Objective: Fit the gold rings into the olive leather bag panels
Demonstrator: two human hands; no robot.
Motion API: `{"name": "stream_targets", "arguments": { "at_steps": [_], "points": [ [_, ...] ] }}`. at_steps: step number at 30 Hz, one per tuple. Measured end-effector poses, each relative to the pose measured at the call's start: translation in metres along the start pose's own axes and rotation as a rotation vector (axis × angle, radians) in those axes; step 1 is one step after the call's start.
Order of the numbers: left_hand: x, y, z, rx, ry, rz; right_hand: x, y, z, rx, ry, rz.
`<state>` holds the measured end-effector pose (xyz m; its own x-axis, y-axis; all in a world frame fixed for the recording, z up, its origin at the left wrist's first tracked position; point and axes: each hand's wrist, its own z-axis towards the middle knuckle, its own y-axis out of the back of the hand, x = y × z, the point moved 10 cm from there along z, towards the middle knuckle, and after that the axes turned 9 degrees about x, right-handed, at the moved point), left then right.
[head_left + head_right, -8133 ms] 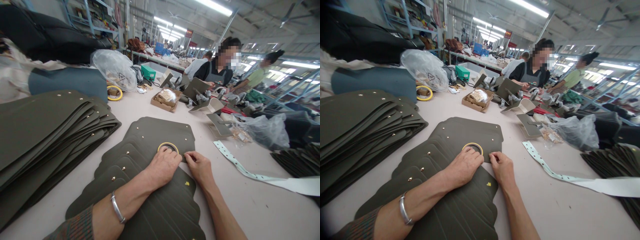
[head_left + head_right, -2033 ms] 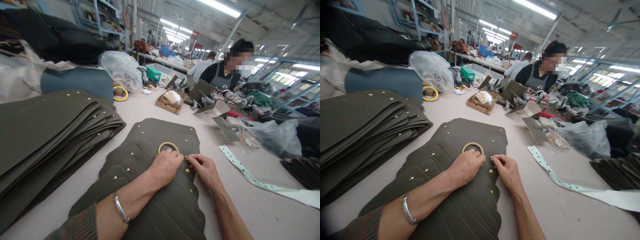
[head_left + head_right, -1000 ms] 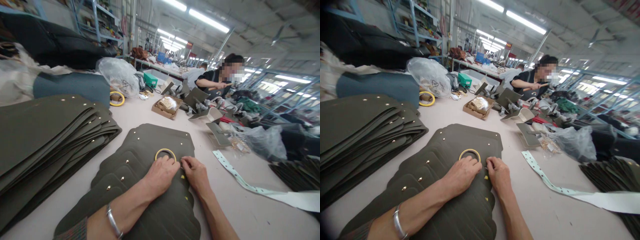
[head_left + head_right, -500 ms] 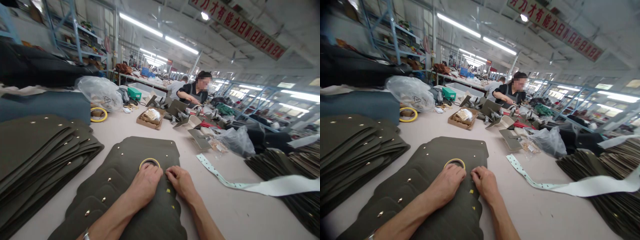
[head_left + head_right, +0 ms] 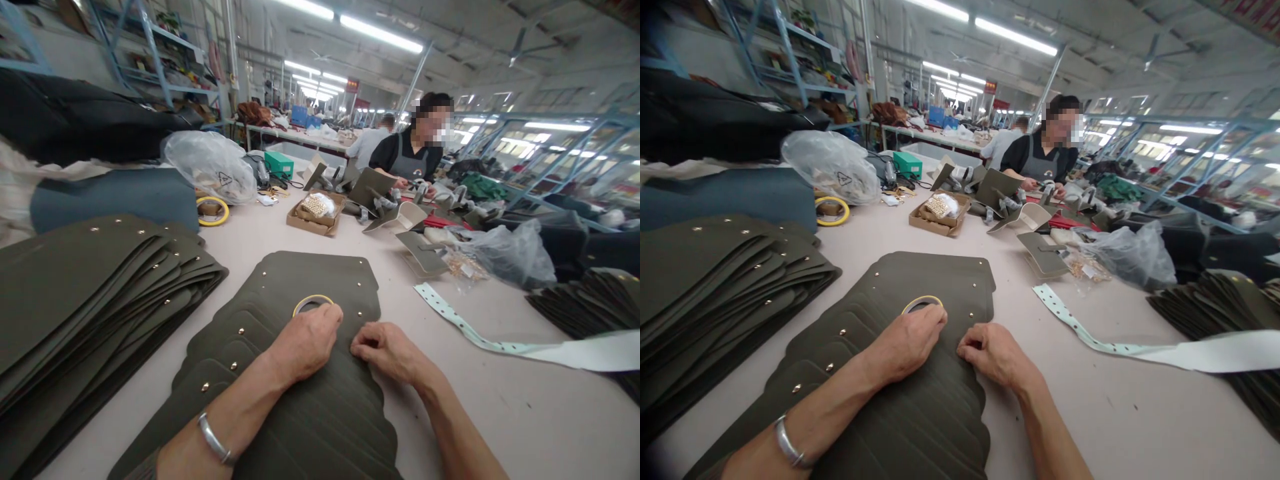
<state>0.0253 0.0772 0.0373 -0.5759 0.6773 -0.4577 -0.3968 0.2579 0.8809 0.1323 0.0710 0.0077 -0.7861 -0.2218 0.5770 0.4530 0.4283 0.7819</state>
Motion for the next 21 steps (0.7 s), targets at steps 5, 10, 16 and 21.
{"name": "stream_targets", "arguments": {
  "at_steps": [5, 10, 16, 21],
  "points": [
    [-0.001, 0.001, -0.001, -0.05, -0.046, -0.04, -0.005, -0.011, -0.008, 0.126, -0.007, 0.07],
    [-0.005, 0.004, -0.003, -0.115, -0.105, -0.099, -0.015, 0.016, -0.016, -0.251, 0.017, 0.251],
    [-0.006, 0.004, -0.005, -0.149, -0.092, -0.08, 0.004, 0.026, -0.024, -0.492, 0.186, 0.298],
    [-0.009, 0.0, -0.004, -0.117, -0.07, -0.046, 0.025, 0.026, -0.024, -0.514, 0.288, 0.192]
  ]
}}
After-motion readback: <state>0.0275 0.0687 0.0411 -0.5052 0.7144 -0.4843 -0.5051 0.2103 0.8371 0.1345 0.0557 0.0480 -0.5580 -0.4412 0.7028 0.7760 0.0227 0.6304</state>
